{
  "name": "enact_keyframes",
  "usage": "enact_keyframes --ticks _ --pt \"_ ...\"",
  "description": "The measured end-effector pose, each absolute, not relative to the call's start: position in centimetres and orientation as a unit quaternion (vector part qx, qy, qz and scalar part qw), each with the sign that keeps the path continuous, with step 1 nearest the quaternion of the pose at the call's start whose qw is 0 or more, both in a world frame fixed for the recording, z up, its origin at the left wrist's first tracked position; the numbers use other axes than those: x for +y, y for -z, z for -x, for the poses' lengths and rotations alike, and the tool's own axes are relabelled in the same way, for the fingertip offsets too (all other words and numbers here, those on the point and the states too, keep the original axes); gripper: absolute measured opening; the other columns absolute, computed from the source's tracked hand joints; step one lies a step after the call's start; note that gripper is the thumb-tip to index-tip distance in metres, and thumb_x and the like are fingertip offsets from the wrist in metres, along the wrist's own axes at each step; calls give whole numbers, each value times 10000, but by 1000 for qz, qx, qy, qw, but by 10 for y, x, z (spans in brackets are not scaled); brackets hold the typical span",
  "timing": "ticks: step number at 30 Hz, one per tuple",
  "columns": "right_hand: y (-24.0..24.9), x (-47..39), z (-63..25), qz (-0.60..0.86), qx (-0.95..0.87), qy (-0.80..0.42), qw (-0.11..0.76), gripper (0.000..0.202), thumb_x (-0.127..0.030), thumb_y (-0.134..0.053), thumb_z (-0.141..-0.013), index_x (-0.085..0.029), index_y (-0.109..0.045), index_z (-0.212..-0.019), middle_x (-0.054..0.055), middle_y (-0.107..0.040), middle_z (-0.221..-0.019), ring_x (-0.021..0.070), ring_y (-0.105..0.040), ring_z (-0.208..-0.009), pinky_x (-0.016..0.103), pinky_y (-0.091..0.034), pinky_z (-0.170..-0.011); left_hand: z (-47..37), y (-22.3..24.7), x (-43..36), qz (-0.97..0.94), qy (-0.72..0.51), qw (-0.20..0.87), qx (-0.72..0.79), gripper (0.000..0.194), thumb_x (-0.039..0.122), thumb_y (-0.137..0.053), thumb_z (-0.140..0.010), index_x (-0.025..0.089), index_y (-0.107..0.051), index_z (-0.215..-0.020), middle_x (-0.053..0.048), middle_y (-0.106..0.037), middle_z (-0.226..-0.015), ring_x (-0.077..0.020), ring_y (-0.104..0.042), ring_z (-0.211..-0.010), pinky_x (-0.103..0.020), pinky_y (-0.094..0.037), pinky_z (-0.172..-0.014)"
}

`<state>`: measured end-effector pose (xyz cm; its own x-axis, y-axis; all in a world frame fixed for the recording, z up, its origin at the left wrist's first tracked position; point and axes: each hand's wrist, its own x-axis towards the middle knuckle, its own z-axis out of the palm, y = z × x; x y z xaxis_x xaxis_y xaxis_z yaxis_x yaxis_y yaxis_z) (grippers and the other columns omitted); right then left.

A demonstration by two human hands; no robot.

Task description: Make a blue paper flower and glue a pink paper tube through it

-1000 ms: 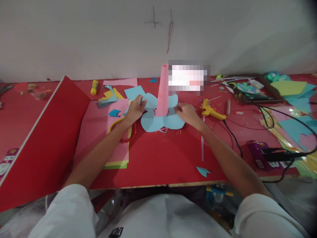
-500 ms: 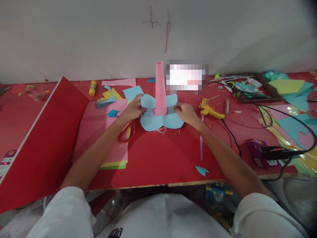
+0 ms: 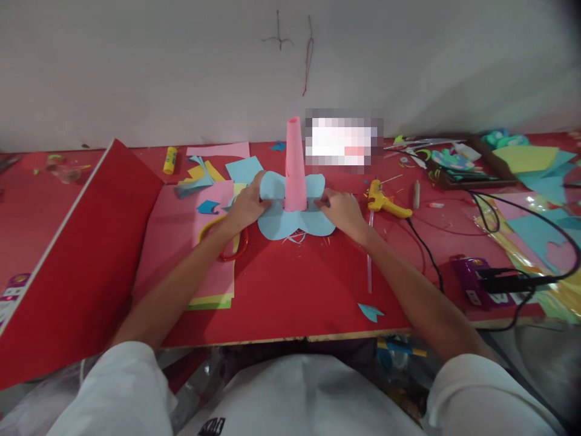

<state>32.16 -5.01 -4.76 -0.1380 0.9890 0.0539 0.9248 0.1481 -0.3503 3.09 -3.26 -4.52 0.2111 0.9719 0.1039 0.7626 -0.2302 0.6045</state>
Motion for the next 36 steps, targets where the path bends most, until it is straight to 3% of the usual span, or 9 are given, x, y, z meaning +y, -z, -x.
enact_keyframes --ticks 4,8,11,15,19,21,24,31,36 --pt "49 -53 -320 653 -741 -94 127 300 -474 -641 -1046 -200 -727 -1131 160 -804 -967 324 -730 -873 384 -449 -737 -34 48 -39 -767 -227 183 571 851 237 -714 -903 307 -355 -1672 -152 -657 -1412 -345 -701 -1177 -527 -594 -1034" --pt "45 -58 -318 661 -737 -68 123 416 -531 -601 -1058 -166 -682 -1239 191 -790 -985 355 -718 -888 413 -468 -751 -36 49 -43 -776 -221 159 569 826 232 -702 -920 311 -358 -1666 -157 -474 -1589 -295 -687 -1179 -505 -605 -1068" --pt "42 -63 -320 635 -755 -32 160 405 -482 -546 -1082 -160 -660 -1301 224 -752 -1157 379 -689 -1015 438 -483 -796 -33 47 -41 -786 -219 139 561 781 256 -694 -942 314 -375 -1653 -159 -341 -1703 -308 -659 -1244 -543 -580 -1116" --pt "40 -73 -329 575 -792 -2 206 352 -401 -449 -1117 -196 -717 -1218 195 -699 -1171 375 -630 -1107 463 -485 -879 -31 42 -36 -819 -201 114 525 723 389 -727 -952 251 -465 -1612 -160 -472 -1661 -403 -497 -1486 -593 -459 -1243" --pt "39 -86 -331 473 -854 -35 213 431 -374 -369 -1148 -237 -773 -1214 143 -703 -1081 316 -632 -1042 444 -491 -931 -37 46 -36 -836 -187 150 494 813 568 -714 -948 187 -450 -1615 -173 -581 -1595 -387 -519 -1497 -570 -391 -1296" --pt "40 -91 -328 426 -879 -59 207 438 -374 -377 -1151 -250 -779 -1276 134 -715 -1081 302 -635 -1030 438 -498 -940 -42 51 -39 -840 -181 142 491 820 619 -690 -951 178 -459 -1602 -177 -587 -1601 -388 -522 -1511 -592 -290 -1350" --pt "42 -94 -320 393 -897 -71 188 434 -384 -406 -1148 -261 -765 -1358 136 -721 -1110 297 -637 -1048 426 -505 -937 -48 54 -43 -844 -174 118 494 813 637 -660 -967 178 -453 -1605 -178 -569 -1631 -385 -485 -1561 -601 -168 -1392" --pt "51 -90 -314 387 -908 -61 148 423 -390 -450 -1142 -253 -747 -1411 145 -729 -1172 301 -626 -1064 427 -516 -931 -49 54 -47 -852 -158 109 487 861 611 -692 -959 170 -408 -1641 -192 -543 -1656 -375 -454 -1593 -608 -137 -1401" --pt "53 -90 -315 385 -912 -49 134 437 -399 -447 -1148 -228 -747 -1417 145 -734 -1158 298 -632 -1062 419 -518 -929 -48 55 -48 -858 -168 97 476 764 613 -654 -989 184 -474 -1595 -182 -547 -1651 -373 -441 -1599 -612 -130 -1403"
